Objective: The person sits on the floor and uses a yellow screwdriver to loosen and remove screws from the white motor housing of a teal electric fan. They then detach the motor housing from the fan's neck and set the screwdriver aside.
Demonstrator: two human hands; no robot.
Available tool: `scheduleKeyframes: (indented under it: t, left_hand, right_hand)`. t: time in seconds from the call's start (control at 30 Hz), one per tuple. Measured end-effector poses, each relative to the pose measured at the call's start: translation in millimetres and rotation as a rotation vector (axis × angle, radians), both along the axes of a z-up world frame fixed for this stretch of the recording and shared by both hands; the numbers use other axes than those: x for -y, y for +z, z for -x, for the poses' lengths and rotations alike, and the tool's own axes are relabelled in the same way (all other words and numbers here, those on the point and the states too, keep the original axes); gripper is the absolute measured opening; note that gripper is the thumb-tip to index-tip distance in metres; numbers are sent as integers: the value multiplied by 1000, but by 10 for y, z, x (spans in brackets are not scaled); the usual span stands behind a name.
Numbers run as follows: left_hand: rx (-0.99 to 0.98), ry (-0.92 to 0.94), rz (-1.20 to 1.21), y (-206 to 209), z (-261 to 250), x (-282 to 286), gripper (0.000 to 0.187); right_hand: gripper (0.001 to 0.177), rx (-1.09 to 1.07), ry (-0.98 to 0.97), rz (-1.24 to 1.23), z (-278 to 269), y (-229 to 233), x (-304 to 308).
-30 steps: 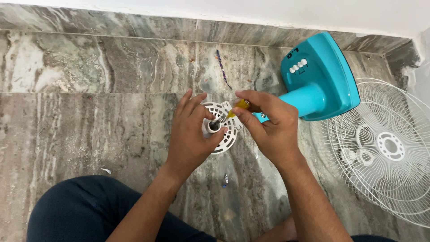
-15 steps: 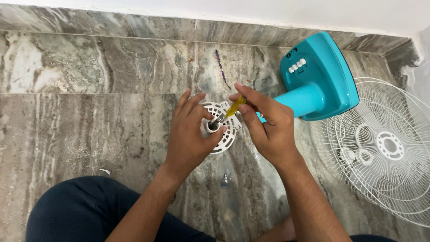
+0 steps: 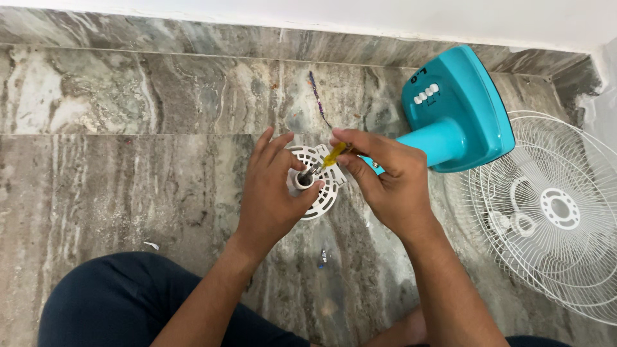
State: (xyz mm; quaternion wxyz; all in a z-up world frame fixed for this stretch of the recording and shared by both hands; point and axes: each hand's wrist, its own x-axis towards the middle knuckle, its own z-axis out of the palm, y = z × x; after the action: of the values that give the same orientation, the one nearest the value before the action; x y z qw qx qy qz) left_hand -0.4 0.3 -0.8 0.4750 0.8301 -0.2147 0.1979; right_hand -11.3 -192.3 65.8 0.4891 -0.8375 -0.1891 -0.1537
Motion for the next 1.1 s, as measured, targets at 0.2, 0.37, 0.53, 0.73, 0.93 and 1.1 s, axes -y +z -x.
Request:
scheduleKeyframes:
  t: [0.2, 0.37, 0.53, 0.73, 0.93, 1.1]
  left_hand:
    - [-27, -3, -19, 6, -2, 1, 34]
    - [-16, -1, -9, -5, -12, -8, 34]
    - [-16, -5, -5, -21, 5, -9, 33]
    - [-25, -13, -22, 17, 7, -16, 35]
    - [-92, -54, 188, 259, 127, -75, 44]
    - [-344, -160, 625, 504, 224, -203, 33]
  right_hand:
    - [30, 65, -64, -9, 3, -66, -11]
    - [31, 123, -121, -29, -21, -108, -28]
    - [28, 105, -206, -7, -21, -118, -12]
    - [22, 216, -246, 56, -20, -21, 57]
    - [17, 102, -106, -482, 139, 81, -26]
    - [19, 7, -109, -691, 245, 54, -489]
